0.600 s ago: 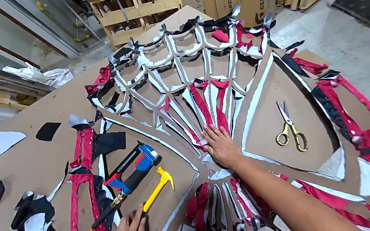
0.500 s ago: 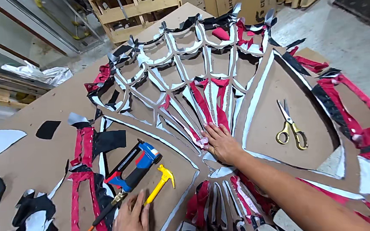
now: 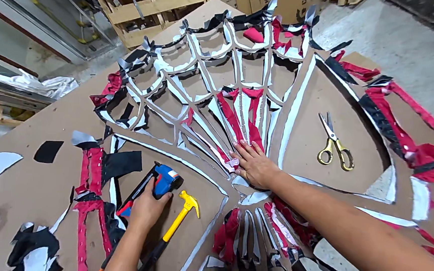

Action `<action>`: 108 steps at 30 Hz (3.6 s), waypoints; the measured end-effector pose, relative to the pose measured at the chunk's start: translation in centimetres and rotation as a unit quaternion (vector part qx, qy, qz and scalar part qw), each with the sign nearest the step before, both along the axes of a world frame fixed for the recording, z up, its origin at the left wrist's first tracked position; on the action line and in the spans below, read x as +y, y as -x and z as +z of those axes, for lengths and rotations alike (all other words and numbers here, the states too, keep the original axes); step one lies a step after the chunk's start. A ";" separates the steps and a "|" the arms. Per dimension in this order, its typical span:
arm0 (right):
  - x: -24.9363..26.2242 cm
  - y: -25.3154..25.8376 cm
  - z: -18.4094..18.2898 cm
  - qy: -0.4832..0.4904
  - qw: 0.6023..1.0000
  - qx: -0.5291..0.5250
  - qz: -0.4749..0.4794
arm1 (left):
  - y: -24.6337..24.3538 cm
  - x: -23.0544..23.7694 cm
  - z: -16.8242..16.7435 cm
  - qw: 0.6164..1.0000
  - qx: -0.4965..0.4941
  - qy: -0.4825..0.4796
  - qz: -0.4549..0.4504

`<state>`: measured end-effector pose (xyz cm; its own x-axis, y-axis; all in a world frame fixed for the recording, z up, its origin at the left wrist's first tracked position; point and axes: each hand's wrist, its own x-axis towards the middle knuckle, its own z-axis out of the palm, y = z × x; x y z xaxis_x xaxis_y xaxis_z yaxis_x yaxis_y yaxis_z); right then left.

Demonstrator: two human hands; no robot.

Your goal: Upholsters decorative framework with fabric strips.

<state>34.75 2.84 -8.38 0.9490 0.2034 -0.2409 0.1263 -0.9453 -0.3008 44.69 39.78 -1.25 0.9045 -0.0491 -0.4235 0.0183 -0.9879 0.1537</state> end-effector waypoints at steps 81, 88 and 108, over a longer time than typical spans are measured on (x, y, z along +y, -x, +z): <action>-0.8 0.2 -0.2 -0.106 0.994 -0.025 -0.027 | -7.5 -20.2 6.6 0.711 0.123 -0.096 -0.686; -0.8 0.2 -0.2 -0.119 0.992 -0.020 -0.033 | -8.9 -21.3 7.5 0.705 0.109 -0.086 -0.696; -0.4 0.5 -0.7 -0.119 0.988 -0.085 -0.046 | -8.0 -19.4 9.5 0.775 0.040 -0.052 -0.628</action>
<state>34.24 2.40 -9.09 0.9886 0.1467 -0.0325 0.1114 -0.8605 -0.4971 52.66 20.34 8.21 0.1408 -0.8322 -0.5363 -0.9631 -0.2406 0.1205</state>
